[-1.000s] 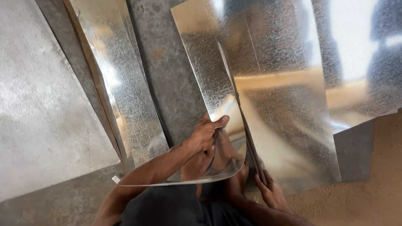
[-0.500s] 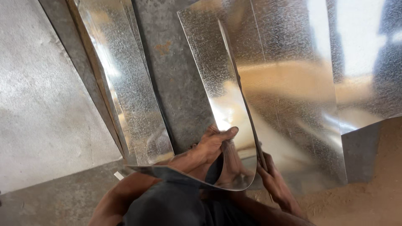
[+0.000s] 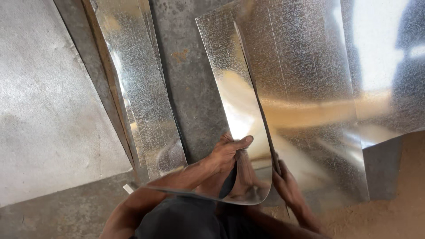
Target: The person works on a concrete floor with a stack of galvanized sheet metal, aligning a sheet against a straight edge and cutting it lengthwise into strips using large hand snips. Cut strips are set aside in a pile and the next sheet is positioned for cutting.
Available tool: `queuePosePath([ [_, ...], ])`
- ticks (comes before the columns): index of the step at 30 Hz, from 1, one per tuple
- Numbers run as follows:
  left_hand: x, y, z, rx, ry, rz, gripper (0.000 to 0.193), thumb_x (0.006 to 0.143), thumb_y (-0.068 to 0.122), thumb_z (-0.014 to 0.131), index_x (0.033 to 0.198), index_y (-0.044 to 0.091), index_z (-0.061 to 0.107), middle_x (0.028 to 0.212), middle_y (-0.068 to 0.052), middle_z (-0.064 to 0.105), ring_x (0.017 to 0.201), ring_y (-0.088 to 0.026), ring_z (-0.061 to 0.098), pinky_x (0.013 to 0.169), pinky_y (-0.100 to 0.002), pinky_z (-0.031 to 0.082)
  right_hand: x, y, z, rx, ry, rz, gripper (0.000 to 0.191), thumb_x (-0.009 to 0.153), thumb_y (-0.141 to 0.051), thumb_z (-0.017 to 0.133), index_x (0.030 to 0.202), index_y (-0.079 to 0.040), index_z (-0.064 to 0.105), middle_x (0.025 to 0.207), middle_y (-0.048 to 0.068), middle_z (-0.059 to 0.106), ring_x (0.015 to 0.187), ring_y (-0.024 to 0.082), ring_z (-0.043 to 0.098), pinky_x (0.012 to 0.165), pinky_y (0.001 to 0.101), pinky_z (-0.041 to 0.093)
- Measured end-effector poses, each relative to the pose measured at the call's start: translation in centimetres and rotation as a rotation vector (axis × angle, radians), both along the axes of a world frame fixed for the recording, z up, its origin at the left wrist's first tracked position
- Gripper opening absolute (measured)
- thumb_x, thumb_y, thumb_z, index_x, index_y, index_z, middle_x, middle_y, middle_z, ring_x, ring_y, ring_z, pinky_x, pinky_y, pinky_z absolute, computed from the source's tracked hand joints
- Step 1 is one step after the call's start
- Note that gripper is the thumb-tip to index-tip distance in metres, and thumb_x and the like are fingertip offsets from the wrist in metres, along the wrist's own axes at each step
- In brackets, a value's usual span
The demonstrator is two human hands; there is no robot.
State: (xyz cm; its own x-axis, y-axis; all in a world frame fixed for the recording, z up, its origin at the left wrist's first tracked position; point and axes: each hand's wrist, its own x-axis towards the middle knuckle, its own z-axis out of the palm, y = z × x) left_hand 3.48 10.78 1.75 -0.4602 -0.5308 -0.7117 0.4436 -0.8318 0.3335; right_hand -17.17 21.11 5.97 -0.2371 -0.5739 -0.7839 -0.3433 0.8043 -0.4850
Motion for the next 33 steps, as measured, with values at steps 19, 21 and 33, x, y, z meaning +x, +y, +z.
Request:
queuePosePath([
  [19,12.7,-19.8,-1.4,-0.185,-0.513,-0.146,0.041,0.081,0.026,0.088,0.107,0.018,0.058,0.094,-0.003,0.069,0.08,-0.019,0.067,0.059,-0.036,0.055,3.8,-1.0,-1.2,-0.117,0.413,0.37,0.052,0.095,-0.047,0.064,0.124,-0.005,0.056,0.092,0.021,0.074,0.081,0.041,0.073,0.073,0.0526,0.056],
  [21,18.1,-26.0,0.2,-0.297,-0.608,-0.244,0.027,0.089,0.023,0.085,0.103,0.005,0.073,0.09,-0.004,0.075,0.072,-0.018,0.069,0.049,-0.034,0.051,4.0,-0.1,-0.7,-0.188,0.412,0.414,0.062,0.086,-0.05,0.07,0.125,-0.004,0.058,0.095,0.02,0.074,0.083,0.041,0.073,0.073,0.0515,0.057],
  [33,23.0,-26.8,1.5,-0.237,-1.335,-0.139,0.082,0.088,0.018,0.084,0.153,0.001,0.036,0.11,-0.024,0.07,0.087,-0.036,0.07,0.064,-0.049,0.054,-19.8,3.2,-1.5,0.03,0.812,0.169,0.124,0.07,-0.061,0.089,0.16,-0.003,0.028,0.154,0.032,0.034,0.144,0.049,0.028,0.109,0.0664,0.036],
])
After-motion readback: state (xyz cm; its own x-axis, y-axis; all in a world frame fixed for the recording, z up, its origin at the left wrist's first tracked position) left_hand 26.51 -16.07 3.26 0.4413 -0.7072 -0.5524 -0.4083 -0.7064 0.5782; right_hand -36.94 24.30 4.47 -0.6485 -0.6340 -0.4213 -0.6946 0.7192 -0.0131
